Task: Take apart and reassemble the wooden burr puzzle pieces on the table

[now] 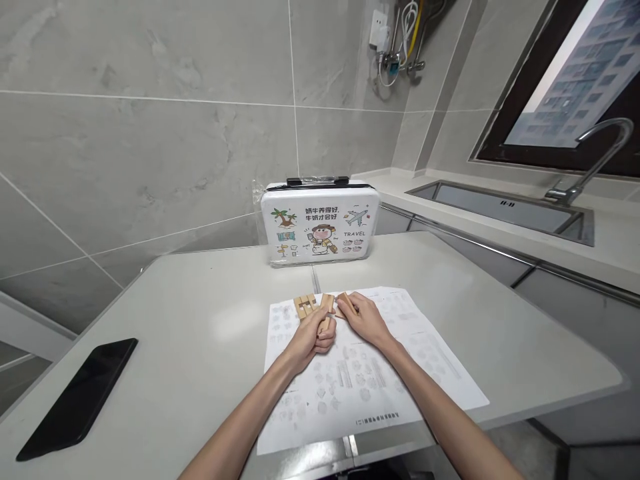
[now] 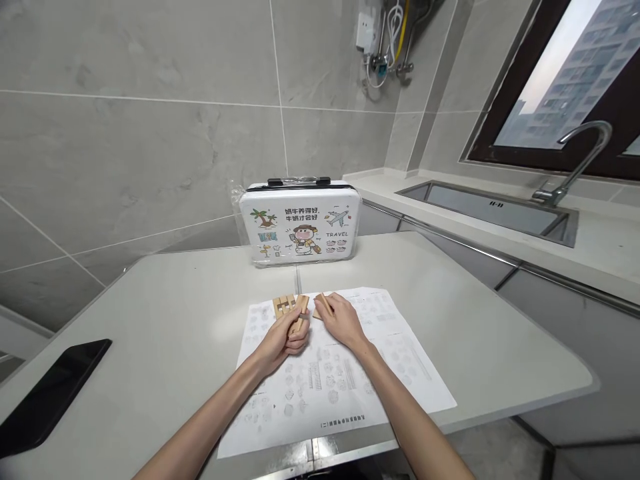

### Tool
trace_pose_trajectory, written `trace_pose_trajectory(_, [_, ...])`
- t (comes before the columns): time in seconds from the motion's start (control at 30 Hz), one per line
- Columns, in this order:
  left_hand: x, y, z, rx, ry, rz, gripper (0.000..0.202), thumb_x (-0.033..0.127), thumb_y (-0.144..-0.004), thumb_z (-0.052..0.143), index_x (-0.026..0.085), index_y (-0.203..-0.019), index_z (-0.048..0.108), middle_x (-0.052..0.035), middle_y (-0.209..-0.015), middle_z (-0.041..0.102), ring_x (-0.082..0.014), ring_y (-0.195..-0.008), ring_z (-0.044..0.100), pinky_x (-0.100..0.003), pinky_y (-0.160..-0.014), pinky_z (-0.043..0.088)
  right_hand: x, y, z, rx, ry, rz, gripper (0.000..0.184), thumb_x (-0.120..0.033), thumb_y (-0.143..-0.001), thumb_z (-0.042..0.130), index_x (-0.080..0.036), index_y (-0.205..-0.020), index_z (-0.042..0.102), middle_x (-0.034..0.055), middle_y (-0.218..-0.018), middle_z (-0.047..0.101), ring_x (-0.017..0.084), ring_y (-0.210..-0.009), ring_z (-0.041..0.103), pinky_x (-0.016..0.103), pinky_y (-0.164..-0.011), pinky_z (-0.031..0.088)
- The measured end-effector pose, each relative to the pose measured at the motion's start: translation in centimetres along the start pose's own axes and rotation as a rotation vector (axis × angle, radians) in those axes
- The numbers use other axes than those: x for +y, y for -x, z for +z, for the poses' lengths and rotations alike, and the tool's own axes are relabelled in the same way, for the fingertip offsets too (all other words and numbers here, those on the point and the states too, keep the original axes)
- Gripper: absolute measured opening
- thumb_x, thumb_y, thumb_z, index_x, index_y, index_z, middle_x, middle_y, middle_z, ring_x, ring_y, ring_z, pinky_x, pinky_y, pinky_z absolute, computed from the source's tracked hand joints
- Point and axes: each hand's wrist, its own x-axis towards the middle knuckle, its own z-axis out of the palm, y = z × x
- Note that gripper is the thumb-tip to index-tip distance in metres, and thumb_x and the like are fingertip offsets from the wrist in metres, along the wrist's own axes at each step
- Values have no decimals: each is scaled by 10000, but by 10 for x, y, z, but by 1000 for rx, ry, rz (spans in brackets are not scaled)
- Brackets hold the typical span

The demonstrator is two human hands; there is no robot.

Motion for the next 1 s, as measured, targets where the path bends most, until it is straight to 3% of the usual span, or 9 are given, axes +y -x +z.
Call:
trace_pose_trajectory(0.17, [-3,2,7,36,-113,67,505,665,-919,671,187,-1039,558,91,-640,447,-29,-395,226,-159,-370,144,-4,-1,-6,29,-210,44,439,-648,-964,601,-241,-867,732,69,-907,696,268,-900,612,368,-844,496])
trace_pose_trajectory(0.23, [-6,3,8,62,-162,98,532,690,-910,669,182,-1036,572,91,-634,456,-28,-382,246,-167,-366,154,-8,-1,-9,24,-326,73,470,-675,-974,574,-233,-970,735,55,-870,687,238,-827,614,344,-774,504])
trace_pose_trajectory(0.3, [-9,2,9,80,-200,115,546,718,-913,641,185,-1005,571,117,-586,370,-31,-380,209,-171,-376,145,-12,-1,-11,-5,-447,113,520,-713,-981,532,-236,-1079,714,-6,-687,576,181,-604,515,301,-603,455])
trace_pose_trajectory(0.37, [-11,2,10,84,-230,120,559,746,-920,601,193,-987,557,136,-573,273,-37,-400,157,-173,-395,129,-14,-1,-12,-62,-559,163,584,-755,-981,479,-236,-1152,686,-75,-575,394,131,-446,306,265,-463,315])
trace_pose_trajectory(0.43, [-13,2,10,81,-258,122,565,761,-928,567,199,-990,544,135,-584,251,-47,-424,145,-177,-412,125,-14,-1,-11,-134,-651,209,617,-774,-968,462,-228,-1151,681,-99,-576,301,101,-418,171,245,-426,201])
trace_pose_trajectory(0.57, [-16,3,11,88,-340,147,548,743,-947,541,197,-1000,557,121,-575,310,-66,-442,181,-192,-422,163,-13,0,-10,-266,-766,271,614,-723,-935,534,-195,-1206,689,-102,-598,276,81,-426,119,229,-426,143])
trace_pose_trajectory(0.73, [-19,2,10,125,-463,185,500,686,-994,495,193,-986,581,108,-551,357,-86,-437,240,-219,-433,216,-16,3,-8,-315,-808,284,589,-661,-947,576,-180,-1268,687,-101,-610,258,85,-449,126,237,-447,148])
trace_pose_trajectory(0.9, [-20,1,9,152,-575,199,475,649,-1018,472,195,-948,595,85,-565,398,-108,-465,313,-238,-473,253,-21,8,-4,-164,-602,183,632,-712,-964,526,-184,-1259,709,-91,-596,276,101,-447,189,252,-446,167])
trace_pose_trajectory(1.0, [-19,3,9,161,-631,204,452,620,-1032,460,201,-942,606,69,-586,432,-122,-488,355,-248,-496,277,-21,12,-2,-103,-535,156,599,-695,-973,535,-189,-1223,735,-59,-589,377,125,-465,293,264,-438,241])
